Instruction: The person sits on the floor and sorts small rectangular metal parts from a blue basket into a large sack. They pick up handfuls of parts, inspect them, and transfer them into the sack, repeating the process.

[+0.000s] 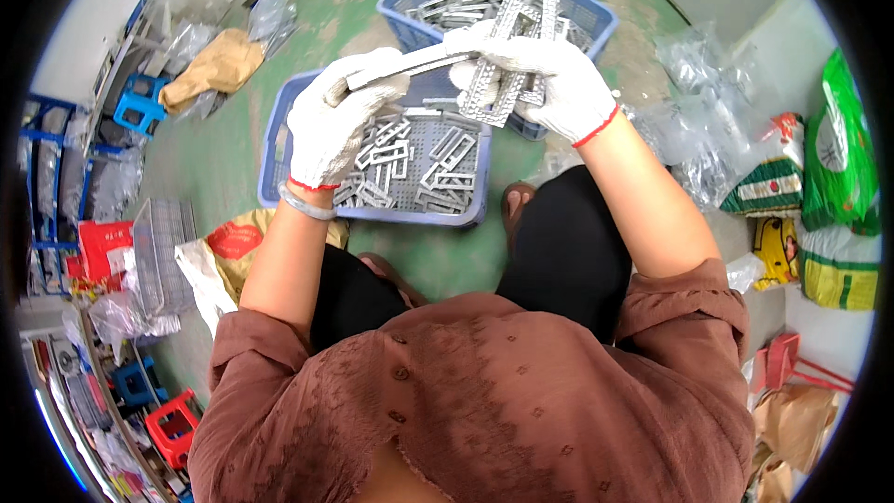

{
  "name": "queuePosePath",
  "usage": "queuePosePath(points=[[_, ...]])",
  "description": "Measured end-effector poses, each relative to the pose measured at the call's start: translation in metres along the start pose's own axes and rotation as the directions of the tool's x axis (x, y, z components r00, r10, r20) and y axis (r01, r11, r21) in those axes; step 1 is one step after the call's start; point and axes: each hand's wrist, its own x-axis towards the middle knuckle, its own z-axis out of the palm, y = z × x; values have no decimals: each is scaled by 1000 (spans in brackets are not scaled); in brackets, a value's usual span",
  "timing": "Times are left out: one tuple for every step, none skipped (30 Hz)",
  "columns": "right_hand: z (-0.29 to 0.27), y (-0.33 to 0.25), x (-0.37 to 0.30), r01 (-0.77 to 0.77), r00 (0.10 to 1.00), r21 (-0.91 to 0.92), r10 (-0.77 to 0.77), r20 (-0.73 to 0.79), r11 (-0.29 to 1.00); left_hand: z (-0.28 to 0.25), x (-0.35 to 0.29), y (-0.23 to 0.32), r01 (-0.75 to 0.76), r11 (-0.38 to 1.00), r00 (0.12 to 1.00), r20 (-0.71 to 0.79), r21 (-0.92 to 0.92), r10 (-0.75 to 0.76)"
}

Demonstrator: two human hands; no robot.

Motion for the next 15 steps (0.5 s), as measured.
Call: queuePosePath(points=[[-12,-11,-10,11,1000,3,-11,7,1000,10,6,4,49,999,998,43,8,-49],[-22,-19,-19,23,1000,5,-23,13,1000,21,13,3,47,999,997,66,-15,-46],[-28,-27,-29,56,998,4,-56,-11,998,34,21,1,47,998,995,91,-38,-44],[-36,-31,-41,106,994,17,-106,-31,994,49,29,-2,53,997,991,123,-64,-45],[-42,-35,-52,155,987,27,-153,-52,988,64,34,-4,21,998,990,142,-59,-13],[-50,-38,-62,204,977,35,-201,-74,978,76,41,-7,-5,1000,982,191,-23,9],[-61,-38,-73,260,960,16,-257,-113,965,88,48,-10,-32,999,969,244,5,30],[-69,-40,-83,285,955,39,-280,-100,958,97,52,-13,-61,997,957,286,39,47],[-75,-41,-94,309,949,63,-303,-86,949,106,56,-16,59,995,948,317,-74,-33],[-81,-41,-103,328,944,86,-323,-75,941,117,59,-20,112,992,934,348,-54,-86],[-90,-38,-112,362,930,63,-355,-99,930,128,62,-24,163,986,916,377,-31,-139],[-97,-38,-120,354,931,60,-346,-114,933,138,65,-27,212,977,895,403,-6,-191],[-104,-37,-129,344,934,60,-335,-126,937,146,67,-30,296,954,873,418,-44,-252],[-111,-35,-136,333,937,61,-323,-136,941,153,70,-35,326,944,855,442,-54,-271],[-118,-29,-145,346,925,100,-321,-203,933,160,73,-40,357,932,837,464,-63,-289]])
